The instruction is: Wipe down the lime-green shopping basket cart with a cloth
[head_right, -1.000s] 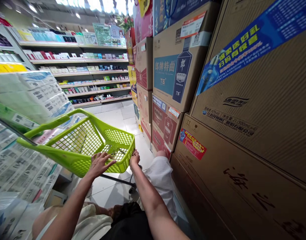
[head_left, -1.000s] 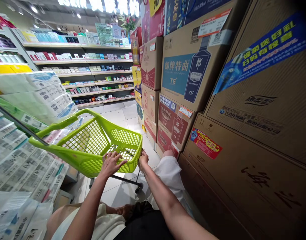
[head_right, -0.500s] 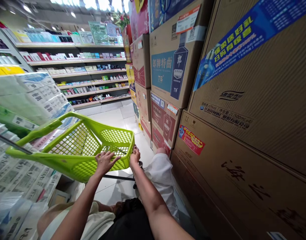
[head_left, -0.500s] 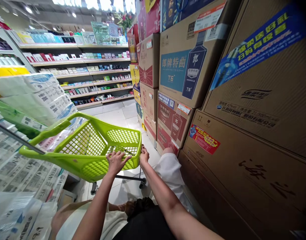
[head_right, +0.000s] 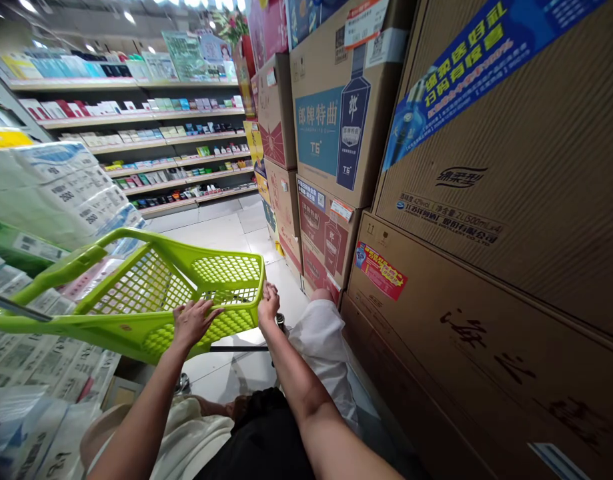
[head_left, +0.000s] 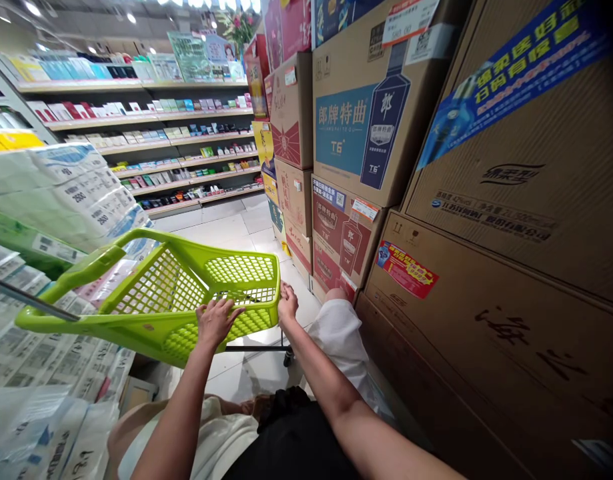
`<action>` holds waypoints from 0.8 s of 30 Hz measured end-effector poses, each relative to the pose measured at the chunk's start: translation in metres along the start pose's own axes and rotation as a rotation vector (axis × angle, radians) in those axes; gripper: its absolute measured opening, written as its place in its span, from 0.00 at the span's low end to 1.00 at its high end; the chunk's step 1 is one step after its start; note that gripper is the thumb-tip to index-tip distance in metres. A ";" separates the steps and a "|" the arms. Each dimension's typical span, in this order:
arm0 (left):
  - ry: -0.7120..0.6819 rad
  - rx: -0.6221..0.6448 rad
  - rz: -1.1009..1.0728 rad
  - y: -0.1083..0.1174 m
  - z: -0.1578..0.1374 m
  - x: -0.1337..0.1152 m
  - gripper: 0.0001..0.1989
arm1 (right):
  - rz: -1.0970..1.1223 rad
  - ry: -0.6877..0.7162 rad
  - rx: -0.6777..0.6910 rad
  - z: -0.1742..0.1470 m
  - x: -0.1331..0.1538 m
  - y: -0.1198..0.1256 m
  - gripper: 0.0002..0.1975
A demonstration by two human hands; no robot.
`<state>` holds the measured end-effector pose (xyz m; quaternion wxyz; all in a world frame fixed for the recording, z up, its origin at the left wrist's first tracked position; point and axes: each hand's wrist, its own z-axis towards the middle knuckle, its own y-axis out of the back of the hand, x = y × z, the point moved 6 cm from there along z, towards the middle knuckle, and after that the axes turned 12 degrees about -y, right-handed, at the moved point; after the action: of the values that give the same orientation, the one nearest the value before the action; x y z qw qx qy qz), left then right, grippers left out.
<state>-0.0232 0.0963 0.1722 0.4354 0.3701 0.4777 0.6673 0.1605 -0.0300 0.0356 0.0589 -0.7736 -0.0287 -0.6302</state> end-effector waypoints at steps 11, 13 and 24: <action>0.025 0.004 0.084 0.003 0.013 -0.016 0.25 | 0.045 -0.074 -0.015 -0.009 -0.012 0.011 0.15; 0.030 0.005 0.070 0.003 0.013 -0.015 0.25 | 0.066 -0.061 -0.019 -0.006 -0.004 0.007 0.17; 0.097 -0.055 0.043 -0.001 0.034 -0.028 0.26 | 0.007 0.081 -0.037 -0.004 0.010 -0.001 0.23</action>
<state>0.0175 0.0815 0.1782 0.4071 0.3353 0.4716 0.7067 0.1584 -0.0295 0.0458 0.0479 -0.7485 -0.0121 -0.6613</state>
